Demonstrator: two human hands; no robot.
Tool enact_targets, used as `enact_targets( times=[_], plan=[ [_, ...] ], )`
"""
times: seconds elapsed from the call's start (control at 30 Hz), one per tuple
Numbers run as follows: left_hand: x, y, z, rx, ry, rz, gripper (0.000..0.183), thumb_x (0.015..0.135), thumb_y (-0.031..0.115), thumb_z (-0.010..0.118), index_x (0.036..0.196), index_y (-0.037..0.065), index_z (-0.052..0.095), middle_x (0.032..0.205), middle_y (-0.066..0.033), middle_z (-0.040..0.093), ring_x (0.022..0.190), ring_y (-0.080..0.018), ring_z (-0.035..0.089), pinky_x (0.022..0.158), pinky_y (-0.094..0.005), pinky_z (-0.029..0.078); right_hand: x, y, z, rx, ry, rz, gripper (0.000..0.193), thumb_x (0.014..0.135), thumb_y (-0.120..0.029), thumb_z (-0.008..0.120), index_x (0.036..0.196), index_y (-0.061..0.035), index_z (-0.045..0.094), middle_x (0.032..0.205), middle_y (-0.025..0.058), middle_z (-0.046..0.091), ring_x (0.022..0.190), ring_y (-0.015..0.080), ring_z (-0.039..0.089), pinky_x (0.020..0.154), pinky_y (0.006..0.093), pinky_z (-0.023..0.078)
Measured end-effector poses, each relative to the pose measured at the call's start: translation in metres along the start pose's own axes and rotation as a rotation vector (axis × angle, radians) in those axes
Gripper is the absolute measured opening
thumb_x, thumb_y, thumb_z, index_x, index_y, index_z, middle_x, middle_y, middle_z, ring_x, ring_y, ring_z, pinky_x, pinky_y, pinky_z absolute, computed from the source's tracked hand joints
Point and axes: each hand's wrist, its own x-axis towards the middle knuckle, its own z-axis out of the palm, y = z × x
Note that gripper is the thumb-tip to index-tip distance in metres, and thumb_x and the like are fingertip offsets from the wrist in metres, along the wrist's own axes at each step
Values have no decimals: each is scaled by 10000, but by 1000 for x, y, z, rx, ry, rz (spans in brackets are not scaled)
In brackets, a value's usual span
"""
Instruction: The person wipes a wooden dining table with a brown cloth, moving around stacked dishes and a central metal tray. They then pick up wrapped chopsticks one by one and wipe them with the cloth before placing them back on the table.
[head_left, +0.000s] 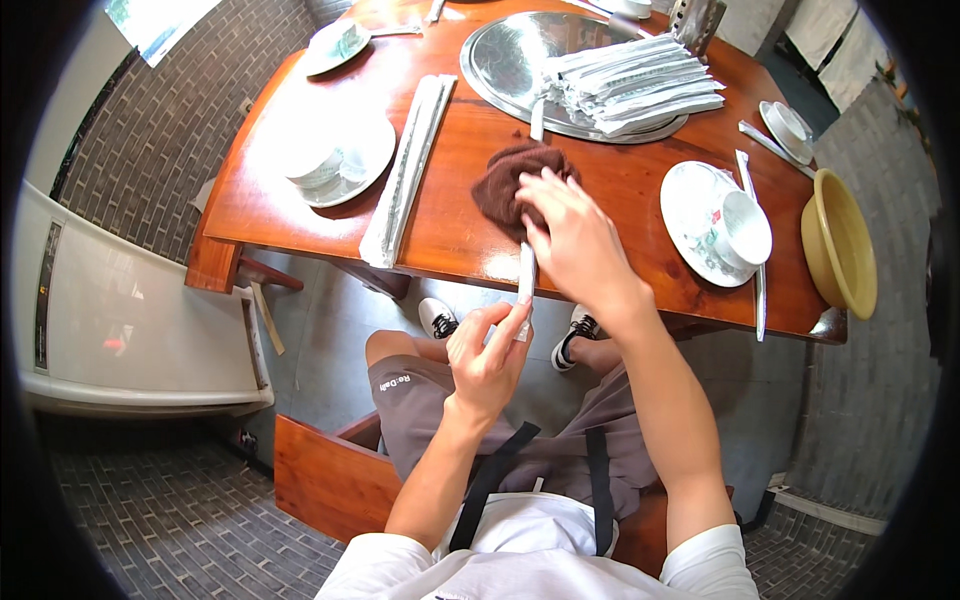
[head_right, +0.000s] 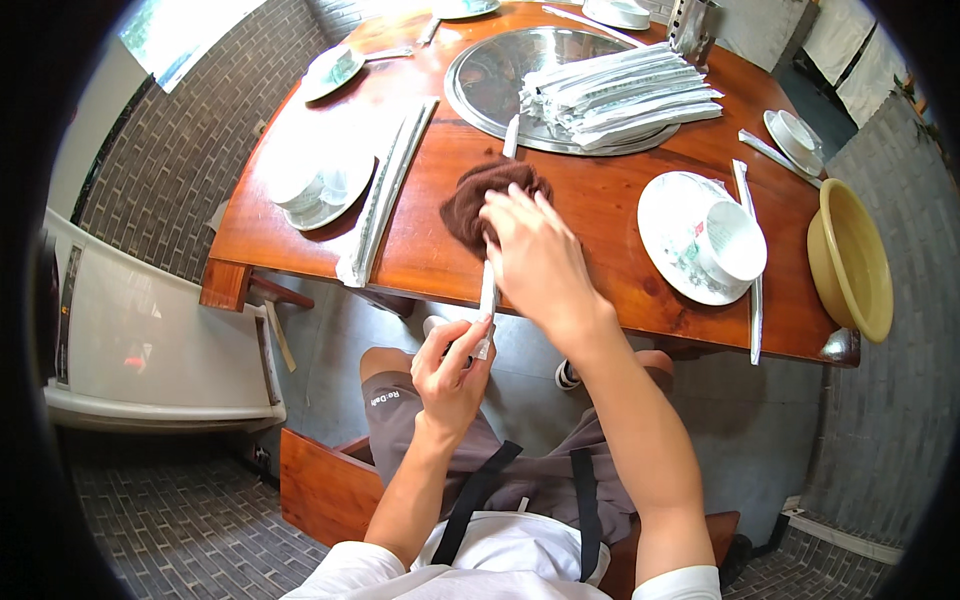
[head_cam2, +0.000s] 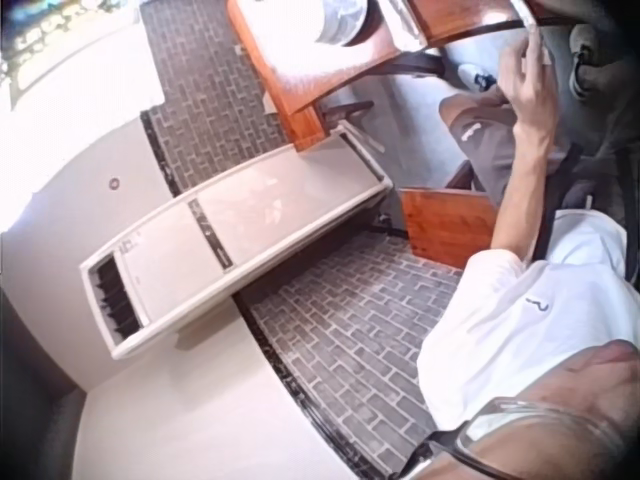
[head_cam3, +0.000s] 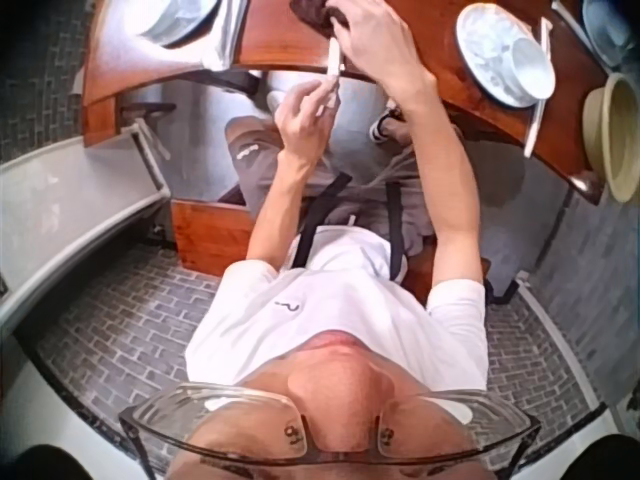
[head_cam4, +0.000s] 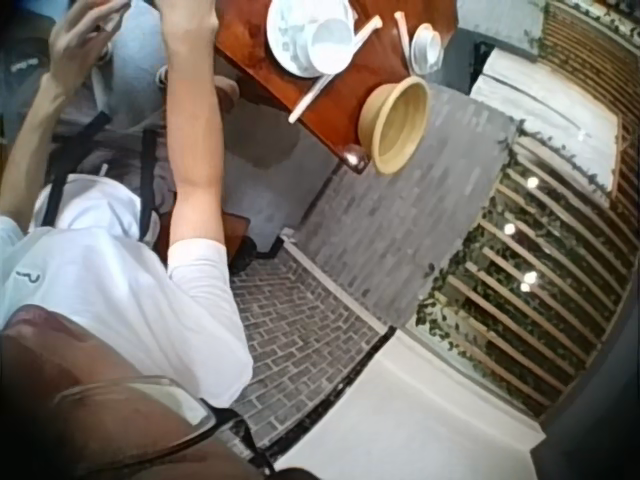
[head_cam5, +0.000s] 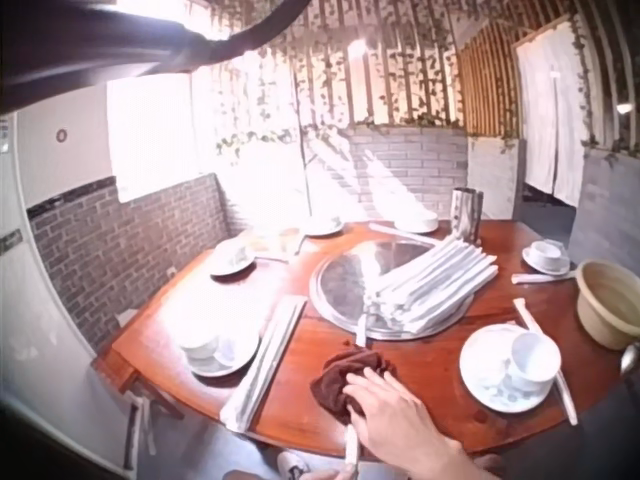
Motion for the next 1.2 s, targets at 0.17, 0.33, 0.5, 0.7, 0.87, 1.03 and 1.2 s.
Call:
enact_targets(
  times=[0.17, 0.33, 0.5, 0.7, 0.87, 1.03, 1.2],
  plan=[
    [3, -1, -2, -12, -3, 3, 398, 722, -62, 805, 1105, 37, 761, 925, -100, 664, 716, -234, 650, 623, -311, 528, 47, 34, 22, 6, 72, 107, 236, 942, -90, 626, 1162, -12, 659, 1298, 237, 647, 1271, 417, 574, 1137, 506, 424],
    [7, -2, 3, -13, 50, -7, 334, 754, -66, 808, 1074, 13, 756, 889, -108, 676, 699, -210, 652, 614, -294, 522, 75, 52, 30, 45, 98, 190, 233, 948, -103, 623, 1155, -7, 671, 1222, 224, 682, 1228, 404, 603, 1077, 460, 455],
    [10, 2, -8, -363, 195, -532, 164, 906, 16, 739, 1051, -47, 695, 838, -112, 713, 698, -164, 691, 628, -274, 549, 44, 57, 9, 496, 256, 202, 263, 981, -138, 637, 1204, -5, 677, 1134, 208, 725, 1082, 340, 700, 932, 372, 520],
    [16, -11, -26, -686, 373, -835, 176, 1026, 108, 644, 1044, -66, 623, 861, -150, 718, 719, -190, 724, 656, -301, 604, -32, 13, -33, 460, 242, 303, 261, 1014, -85, 592, 1248, 18, 647, 1272, 191, 697, 1254, 309, 638, 1067, 364, 462],
    [33, -31, -30, -591, 492, -776, 212, 1011, 129, 675, 1059, -74, 637, 870, -159, 724, 724, -186, 722, 655, -283, 609, -37, 9, -36, 510, 250, 322, 255, 1010, -81, 602, 1238, 23, 648, 1298, 205, 685, 1273, 328, 628, 1083, 383, 460],
    [37, -47, -25, -373, 539, -677, 204, 998, 117, 694, 1054, -68, 629, 817, -136, 716, 649, -148, 690, 590, -249, 566, -38, 12, -34, 539, 257, 284, 248, 991, -73, 625, 1217, 24, 656, 1268, 204, 697, 1249, 336, 642, 1077, 388, 469],
    [41, -47, -26, 129, 457, -572, 420, 922, 183, 814, 963, 68, 412, 566, 33, 482, 534, -38, 419, 496, -208, 271, -37, 13, -33, 539, 269, 248, 232, 967, -44, 639, 1190, 17, 663, 1246, 207, 699, 1249, 353, 638, 1081, 407, 472]
  ],
)
